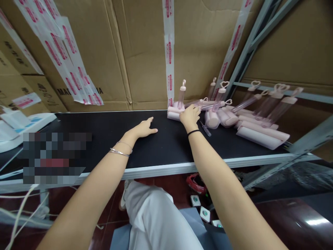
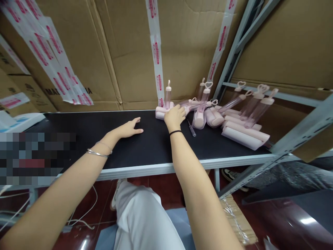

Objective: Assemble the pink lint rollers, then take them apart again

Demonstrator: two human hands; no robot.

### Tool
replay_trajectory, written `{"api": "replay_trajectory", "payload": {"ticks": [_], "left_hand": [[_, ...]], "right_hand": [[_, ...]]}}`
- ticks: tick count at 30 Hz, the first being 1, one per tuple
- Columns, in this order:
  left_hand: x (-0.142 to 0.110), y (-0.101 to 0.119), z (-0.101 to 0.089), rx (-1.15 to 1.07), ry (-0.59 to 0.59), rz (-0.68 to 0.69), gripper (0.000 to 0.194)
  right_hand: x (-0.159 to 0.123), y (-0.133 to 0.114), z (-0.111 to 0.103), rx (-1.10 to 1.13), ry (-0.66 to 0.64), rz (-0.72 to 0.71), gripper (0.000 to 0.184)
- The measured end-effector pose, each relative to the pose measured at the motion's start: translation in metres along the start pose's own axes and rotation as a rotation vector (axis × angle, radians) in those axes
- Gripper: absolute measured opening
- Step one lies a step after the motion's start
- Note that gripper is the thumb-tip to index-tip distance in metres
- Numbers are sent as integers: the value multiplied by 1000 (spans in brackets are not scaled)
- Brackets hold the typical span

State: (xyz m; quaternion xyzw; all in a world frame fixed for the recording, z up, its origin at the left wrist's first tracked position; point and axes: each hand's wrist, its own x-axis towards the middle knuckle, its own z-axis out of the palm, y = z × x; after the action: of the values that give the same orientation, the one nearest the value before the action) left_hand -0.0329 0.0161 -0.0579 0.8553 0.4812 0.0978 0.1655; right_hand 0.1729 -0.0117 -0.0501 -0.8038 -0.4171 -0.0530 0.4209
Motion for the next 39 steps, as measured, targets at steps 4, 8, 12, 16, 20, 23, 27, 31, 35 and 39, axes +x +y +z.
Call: {"api": "replay_trajectory", "payload": {"ticks": [4, 8, 12, 16, 20, 23, 27, 31, 35, 39], "left_hand": [[2, -6, -1, 56, -1, 1, 76], [3, -4, -1, 89, -9, 20, 73], [0, 3, -3, 96, -14, 13, 70], [-6, 9, -4, 83, 13, 21, 67], [-9, 13, -1, 45, 40, 32, 69], [-5, 17, 4, 16, 80, 60, 70], [16, 33, 12, -128, 178, -19, 78], [50, 71, 27, -404, 271, -133, 90], [81, 110, 43, -515, 388, -263, 90], [95, 112, 46, -556, 479, -403, 81]], "right_hand": [[12, -2, -16, 54, 226, -39, 52], [40, 11, -30, 73, 48, -60, 49], [70, 30, -23, 41, -202, 99, 54], [79, 38, -3, 72, -195, 235, 64], [72, 40, 15, 107, -185, 293, 65], [71, 47, 21, 129, -195, 235, 57], [77, 55, 26, 152, -197, 172, 53], [80, 58, 35, 129, -119, 106, 50], [82, 61, 42, 150, -152, -133, 46], [84, 61, 48, 213, -203, -333, 45]]}}
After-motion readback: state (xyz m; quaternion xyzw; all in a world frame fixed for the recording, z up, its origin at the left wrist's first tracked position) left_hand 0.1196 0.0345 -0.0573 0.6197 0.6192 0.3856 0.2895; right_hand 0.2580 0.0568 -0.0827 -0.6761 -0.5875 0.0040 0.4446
